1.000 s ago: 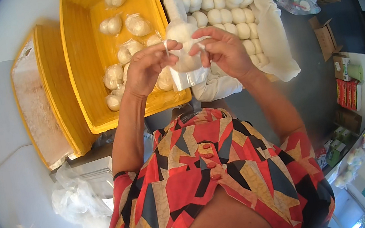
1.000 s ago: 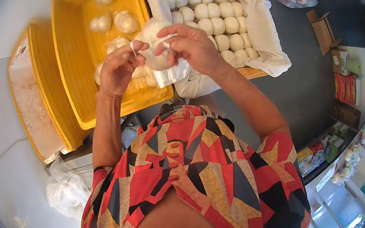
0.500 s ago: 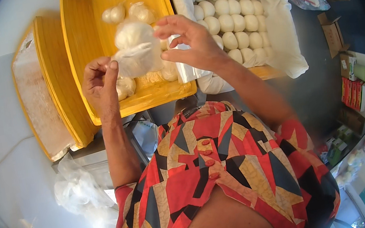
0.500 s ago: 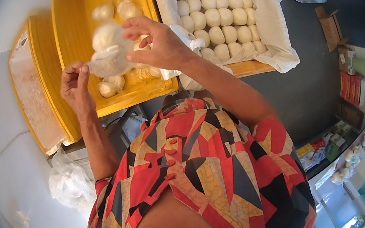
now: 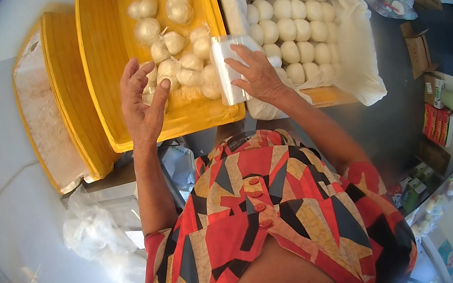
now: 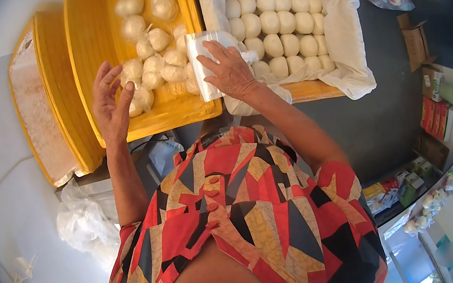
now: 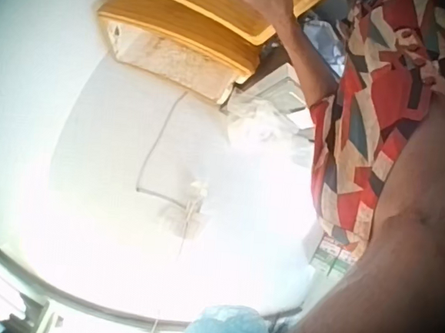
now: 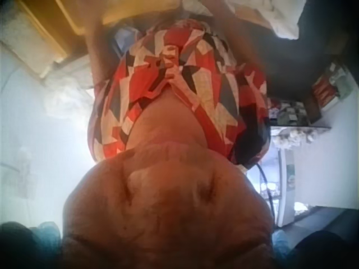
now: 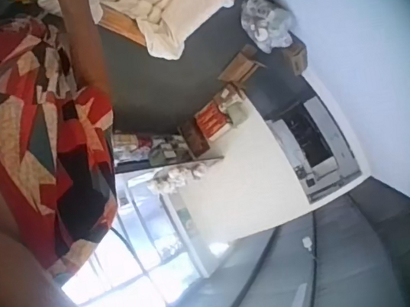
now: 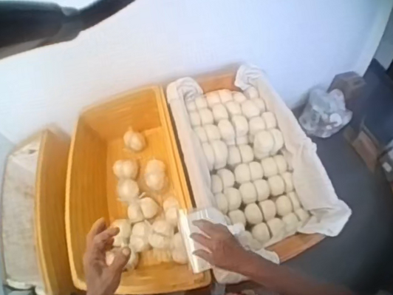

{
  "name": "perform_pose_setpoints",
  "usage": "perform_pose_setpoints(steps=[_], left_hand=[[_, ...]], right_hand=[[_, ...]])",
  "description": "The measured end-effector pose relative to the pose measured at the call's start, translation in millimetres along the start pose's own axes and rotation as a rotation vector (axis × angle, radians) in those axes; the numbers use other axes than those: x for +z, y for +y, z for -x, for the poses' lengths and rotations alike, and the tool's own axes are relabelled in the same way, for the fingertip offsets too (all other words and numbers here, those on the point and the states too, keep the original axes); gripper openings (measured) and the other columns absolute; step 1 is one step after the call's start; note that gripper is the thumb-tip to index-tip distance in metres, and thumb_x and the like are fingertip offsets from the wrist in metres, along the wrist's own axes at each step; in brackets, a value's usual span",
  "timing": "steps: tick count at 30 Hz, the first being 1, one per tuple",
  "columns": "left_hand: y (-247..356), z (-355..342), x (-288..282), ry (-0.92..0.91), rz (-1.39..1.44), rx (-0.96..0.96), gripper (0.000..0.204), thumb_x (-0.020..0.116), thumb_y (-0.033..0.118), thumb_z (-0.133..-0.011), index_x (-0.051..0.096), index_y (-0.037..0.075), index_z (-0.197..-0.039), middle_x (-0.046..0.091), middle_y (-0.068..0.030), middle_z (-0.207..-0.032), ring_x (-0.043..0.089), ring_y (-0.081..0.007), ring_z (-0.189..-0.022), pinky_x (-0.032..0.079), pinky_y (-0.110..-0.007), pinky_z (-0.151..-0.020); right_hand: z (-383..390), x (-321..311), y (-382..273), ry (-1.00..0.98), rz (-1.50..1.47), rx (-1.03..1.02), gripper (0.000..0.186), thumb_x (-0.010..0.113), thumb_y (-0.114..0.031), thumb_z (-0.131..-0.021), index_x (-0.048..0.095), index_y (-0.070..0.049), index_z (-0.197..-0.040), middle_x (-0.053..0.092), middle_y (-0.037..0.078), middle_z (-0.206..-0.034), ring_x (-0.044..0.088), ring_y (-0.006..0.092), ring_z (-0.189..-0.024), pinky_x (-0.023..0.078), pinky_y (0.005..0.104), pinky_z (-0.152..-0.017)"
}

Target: The person repeatedly picks white dough balls from a tray, places them into small clear plastic bags, and sets the filled bags into a yellow bin. The process continues throughout the clip with consistent hand movements and no visible tools.

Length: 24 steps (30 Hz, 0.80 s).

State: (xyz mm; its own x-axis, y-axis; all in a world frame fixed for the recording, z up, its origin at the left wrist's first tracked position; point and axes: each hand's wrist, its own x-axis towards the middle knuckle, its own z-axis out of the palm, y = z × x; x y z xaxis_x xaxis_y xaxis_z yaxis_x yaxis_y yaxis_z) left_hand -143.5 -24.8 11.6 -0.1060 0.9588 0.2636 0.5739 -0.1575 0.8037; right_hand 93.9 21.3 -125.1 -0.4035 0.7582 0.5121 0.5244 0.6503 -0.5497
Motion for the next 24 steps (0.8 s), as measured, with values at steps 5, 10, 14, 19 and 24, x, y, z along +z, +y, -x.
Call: perform_pose_setpoints(steps=[5,10,14,19,24], left_hand=[[-5.4,1.3,11.4,-0.042,0.081,-0.038,0.031,0.069,0.011,-0.084,0.061,0.006,-0.114,0.046,-0.0132,-0.137,0.05,-0.0215,-0.12,0.041,-0.034,-0.098],[-39.7,-0.4,71.0,-0.122,0.009,0.144,0.02,0.071,0.01,-0.08,0.064,0.005,-0.098,0.061,-0.0141,-0.113,0.06,-0.0224,-0.101,0.047,-0.031,-0.084],[-44.0,-5.7,115.9,-0.318,0.309,-0.307,0.018,0.07,0.015,-0.083,0.064,0.003,-0.095,0.066,-0.0102,-0.101,0.062,-0.0188,-0.091,0.049,-0.031,-0.078],[-25.5,-13.7,126.8,-0.31,0.852,-0.732,0.021,0.067,0.011,-0.085,0.059,0.001,-0.103,0.066,-0.0062,-0.089,0.062,-0.0112,-0.08,0.051,-0.027,-0.068],[-30.5,-16.2,120.2,-0.181,0.889,-0.592,0.022,0.065,0.004,-0.085,0.057,0.0,-0.105,0.065,-0.0047,-0.083,0.061,-0.0094,-0.067,0.051,-0.021,-0.062]], right_hand=[[26.8,26.9,25.9,0.08,-0.099,0.028,0.016,0.064,-0.009,-0.08,0.065,-0.006,-0.095,0.064,0.007,-0.105,0.059,0.0237,-0.107,0.045,0.0373,-0.086],[20.1,1.9,26.7,0.309,-1.028,0.693,0.013,0.059,-0.006,-0.087,0.065,0.0,-0.097,0.067,0.006,-0.09,0.064,0.0125,-0.082,0.051,0.0271,-0.072],[17.1,-14.7,31.1,0.405,-1.499,0.9,0.015,0.059,-0.005,-0.087,0.063,0.005,-0.098,0.067,0.008,-0.089,0.061,0.0094,-0.076,0.05,0.0233,-0.07],[19.9,-8.9,21.0,0.274,-1.27,0.761,0.015,0.061,-0.004,-0.087,0.061,0.004,-0.099,0.066,0.006,-0.091,0.061,0.0088,-0.08,0.05,0.0228,-0.075],[21.2,-3.6,14.7,0.179,-1.049,0.572,0.024,0.062,-0.006,-0.088,0.057,0.003,-0.109,0.064,0.008,-0.105,0.061,0.0123,-0.092,0.051,0.0262,-0.08]])
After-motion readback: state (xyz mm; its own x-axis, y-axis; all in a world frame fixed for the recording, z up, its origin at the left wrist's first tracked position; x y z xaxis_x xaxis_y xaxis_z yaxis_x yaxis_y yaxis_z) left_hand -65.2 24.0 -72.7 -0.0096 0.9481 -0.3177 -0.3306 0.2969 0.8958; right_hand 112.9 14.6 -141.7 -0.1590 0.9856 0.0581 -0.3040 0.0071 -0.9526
